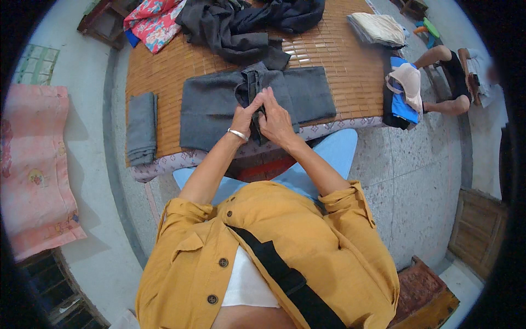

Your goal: The person folds a pair of grey trousers on a bamboo mat, smoothing the fabric and aligning the legs before folding them into a compact rectangle. The person then places the folded trousers into a wooden chest.

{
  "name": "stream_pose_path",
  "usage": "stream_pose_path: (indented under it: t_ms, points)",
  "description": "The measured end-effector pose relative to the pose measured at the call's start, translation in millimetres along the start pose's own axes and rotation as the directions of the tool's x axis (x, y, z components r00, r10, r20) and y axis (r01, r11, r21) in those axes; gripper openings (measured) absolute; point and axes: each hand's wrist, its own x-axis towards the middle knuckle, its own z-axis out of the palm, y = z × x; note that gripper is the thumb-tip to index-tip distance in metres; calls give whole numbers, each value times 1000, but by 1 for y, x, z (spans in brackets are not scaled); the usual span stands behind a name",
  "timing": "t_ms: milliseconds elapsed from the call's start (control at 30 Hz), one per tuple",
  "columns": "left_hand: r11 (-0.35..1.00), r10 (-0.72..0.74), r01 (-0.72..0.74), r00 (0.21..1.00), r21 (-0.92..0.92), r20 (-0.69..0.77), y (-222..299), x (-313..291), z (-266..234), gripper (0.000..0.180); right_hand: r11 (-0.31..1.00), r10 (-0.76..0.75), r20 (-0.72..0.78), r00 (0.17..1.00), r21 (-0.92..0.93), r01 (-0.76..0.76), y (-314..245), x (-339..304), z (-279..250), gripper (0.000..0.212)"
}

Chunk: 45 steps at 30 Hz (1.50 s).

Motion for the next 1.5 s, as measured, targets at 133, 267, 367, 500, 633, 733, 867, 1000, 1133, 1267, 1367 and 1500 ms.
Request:
stream_pose_path:
  t_ms: [133,267,367,500,633,733,867,1000,1133,1267,1367,1500]
  points:
    - [993,-112,118,977,23,-184,-9,23,-10,40,859,86,330,940,453,-238,4,10,-37,40]
    - [994,-91,102,966,34,-243,-9,31,-22,43,968,223,-223,949,-67,-243,82,28,-60,28]
    - [999,-41,43,980,8,-195,24,14,-18,43,624,483,-210,850,-598,-502,130,31,-76,53]
    - [989,18,18,971,147,-239,80,-9,-32,44,577,667,1,745,-632,-517,128,41,-85,58]
    - [828,369,-251,917,502,-151,149,-32,-80,31,677,637,24,771,-495,-544,126,42,-85,45]
    - [933,284,-224,939,283,-192,210,-71,-90,27,788,577,235,782,93,-609,165,44,-84,35]
    - [847,392,-269,898,459,-197,221,-83,-102,31,486,461,291,838,708,-513,88,63,-98,58]
    - [507,438,-199,897,839,-52,170,-54,-67,48,450,247,208,946,840,-302,-39,64,-100,74]
    - [722,484,-426,874,546,41,105,-48,11,28,658,52,110,993,744,-117,-75,48,-55,84]
    - [889,307,-304,951,342,47,81,-27,-5,29,838,-77,92,993,546,15,-68,42,-71,80]
    - [890,290,-293,955,350,61,75,-26,-6,32,899,-89,126,988,437,25,-71,36,-78,79]
    - [884,279,-285,958,369,73,77,-24,-4,32,901,-101,94,990,430,51,-72,31,-81,78]
